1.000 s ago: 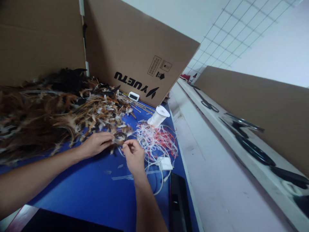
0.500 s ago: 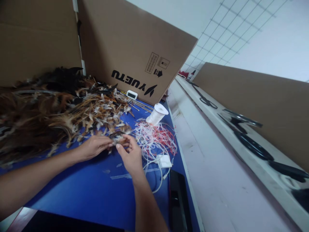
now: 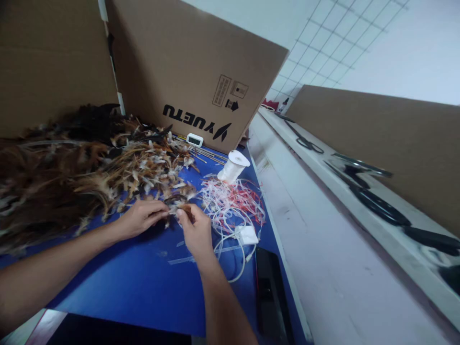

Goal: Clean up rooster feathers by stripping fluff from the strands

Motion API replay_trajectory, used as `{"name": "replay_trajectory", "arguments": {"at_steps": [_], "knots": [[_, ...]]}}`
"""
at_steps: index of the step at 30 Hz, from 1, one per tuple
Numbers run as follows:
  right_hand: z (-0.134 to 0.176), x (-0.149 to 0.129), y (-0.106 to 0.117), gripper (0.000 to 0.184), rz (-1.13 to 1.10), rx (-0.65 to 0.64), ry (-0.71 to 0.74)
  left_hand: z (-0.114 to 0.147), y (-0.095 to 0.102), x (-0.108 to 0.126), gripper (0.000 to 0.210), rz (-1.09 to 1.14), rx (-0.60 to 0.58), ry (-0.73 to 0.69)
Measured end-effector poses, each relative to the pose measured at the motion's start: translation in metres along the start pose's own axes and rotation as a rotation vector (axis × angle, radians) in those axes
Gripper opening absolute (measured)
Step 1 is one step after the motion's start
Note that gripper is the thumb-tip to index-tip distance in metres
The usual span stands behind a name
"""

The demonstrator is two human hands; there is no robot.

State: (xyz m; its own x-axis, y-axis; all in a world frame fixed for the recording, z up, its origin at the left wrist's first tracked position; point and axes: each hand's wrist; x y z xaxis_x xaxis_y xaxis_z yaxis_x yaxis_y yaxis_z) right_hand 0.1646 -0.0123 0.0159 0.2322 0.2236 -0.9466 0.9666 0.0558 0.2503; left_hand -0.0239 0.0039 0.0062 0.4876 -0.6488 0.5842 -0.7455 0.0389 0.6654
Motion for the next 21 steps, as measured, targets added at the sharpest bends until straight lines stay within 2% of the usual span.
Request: {"name": "replay_trajectory", "arguments": {"at_steps": [3, 5, 8, 11, 13, 16, 21], "knots": [[-0.002, 0.0, 0.001, 0.022, -0.061, 0.077, -0.04, -0.002, 0.005, -0.002, 0.024, 0.123, 0.096, 0.181], [-0.003, 0.002, 0.001, 0.019, -0.016, 0.108, -0.026, -0.003, 0.008, -0.005, 0.024, 0.25, 0.195, 0.312], [-0.001, 0.005, -0.001, 0.011, 0.215, 0.072, 0.108, -0.006, 0.01, -0.01, 0.023, 0.439, 0.327, 0.425], [0.002, 0.008, -0.004, 0.018, 0.454, -0.006, 0.264, -0.008, 0.009, -0.013, 0.022, 0.59, 0.4, 0.466], [0.002, 0.011, -0.006, 0.026, 0.574, -0.038, 0.318, -0.008, 0.007, -0.015, 0.022, 0.665, 0.419, 0.475], [-0.002, 0.016, -0.007, 0.033, 0.714, -0.052, 0.325, -0.008, 0.004, -0.016, 0.021, 0.713, 0.404, 0.486], [-0.009, 0.02, -0.011, 0.019, 0.824, -0.067, 0.314, -0.008, 0.002, -0.012, 0.023, 0.731, 0.345, 0.522]]}}
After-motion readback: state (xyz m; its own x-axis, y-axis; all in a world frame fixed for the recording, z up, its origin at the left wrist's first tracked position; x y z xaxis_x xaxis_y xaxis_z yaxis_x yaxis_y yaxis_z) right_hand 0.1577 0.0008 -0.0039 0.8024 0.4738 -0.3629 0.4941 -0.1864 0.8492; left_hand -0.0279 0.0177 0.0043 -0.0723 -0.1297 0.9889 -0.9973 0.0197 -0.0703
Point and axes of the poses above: each hand's wrist, its own z-axis away from the middle knuckle, its own y-axis out of the back of the hand, x = y × z, and after that the axes turned 1 degree about -x, right-handed
